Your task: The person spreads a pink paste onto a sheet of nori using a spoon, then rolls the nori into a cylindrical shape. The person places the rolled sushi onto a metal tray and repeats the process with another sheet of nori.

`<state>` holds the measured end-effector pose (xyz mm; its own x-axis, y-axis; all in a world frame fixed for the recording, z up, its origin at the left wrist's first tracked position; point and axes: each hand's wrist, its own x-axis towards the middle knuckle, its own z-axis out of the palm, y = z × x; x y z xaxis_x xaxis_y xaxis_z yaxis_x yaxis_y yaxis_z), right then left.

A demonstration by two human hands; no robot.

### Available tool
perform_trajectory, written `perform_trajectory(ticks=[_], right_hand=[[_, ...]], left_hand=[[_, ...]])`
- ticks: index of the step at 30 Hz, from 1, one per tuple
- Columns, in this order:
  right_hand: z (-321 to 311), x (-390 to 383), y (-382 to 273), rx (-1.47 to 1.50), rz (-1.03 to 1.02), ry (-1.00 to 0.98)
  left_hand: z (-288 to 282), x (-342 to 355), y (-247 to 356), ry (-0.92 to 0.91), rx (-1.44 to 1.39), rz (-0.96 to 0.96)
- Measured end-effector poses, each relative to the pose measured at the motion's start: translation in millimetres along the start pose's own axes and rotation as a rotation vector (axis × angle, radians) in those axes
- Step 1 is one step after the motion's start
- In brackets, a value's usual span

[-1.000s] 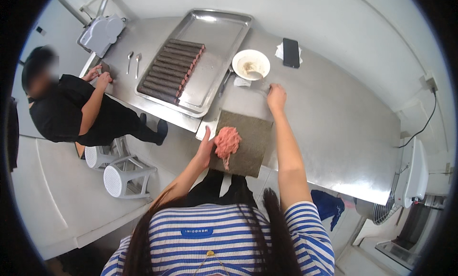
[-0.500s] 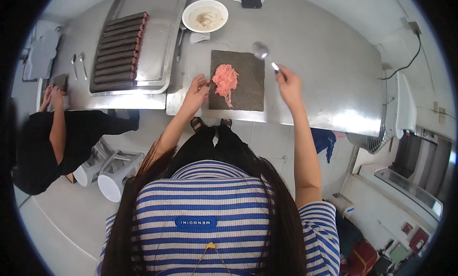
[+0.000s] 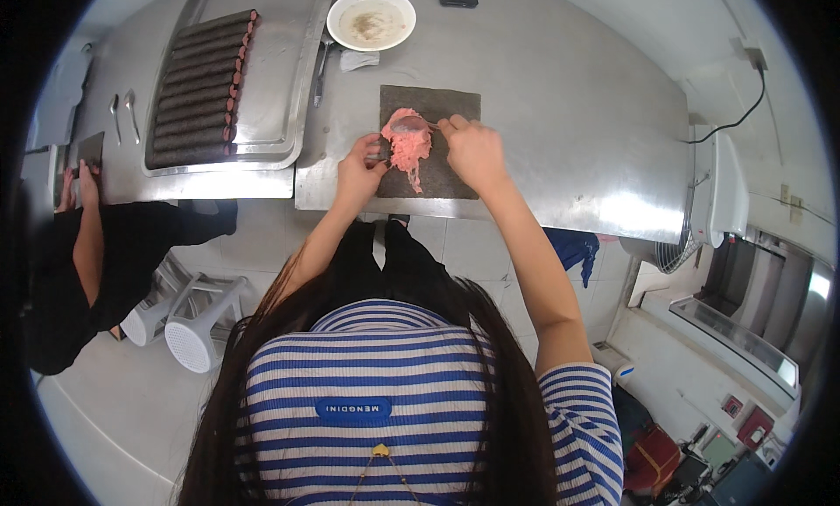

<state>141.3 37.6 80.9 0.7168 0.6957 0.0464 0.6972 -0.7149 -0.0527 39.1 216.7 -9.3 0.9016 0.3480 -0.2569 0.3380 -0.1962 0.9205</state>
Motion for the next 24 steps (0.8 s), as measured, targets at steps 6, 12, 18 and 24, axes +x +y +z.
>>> perform_trajectory(ticks=[6,12,18,24], right_hand=[[9.6,17.0,15.0,0.040,0.098,-0.036],[-10.0,35.1,20.7,0.091,0.228,-0.034],[-38.1,25.9,2.1,-0.015,-0.011,-0.051],[-5.1,39.5,9.9,-0.068,-0.032,-0.099]], left_hand=[[0.5,-2.4,1.5,0.012,-0.021,0.027],[0.9,0.0,3.7,0.012,-0.036,0.037],[5.9,14.0,5.7,0.115,-0.081,0.077],[2.0,28.4,17.2,0.110,-0.026,0.023]])
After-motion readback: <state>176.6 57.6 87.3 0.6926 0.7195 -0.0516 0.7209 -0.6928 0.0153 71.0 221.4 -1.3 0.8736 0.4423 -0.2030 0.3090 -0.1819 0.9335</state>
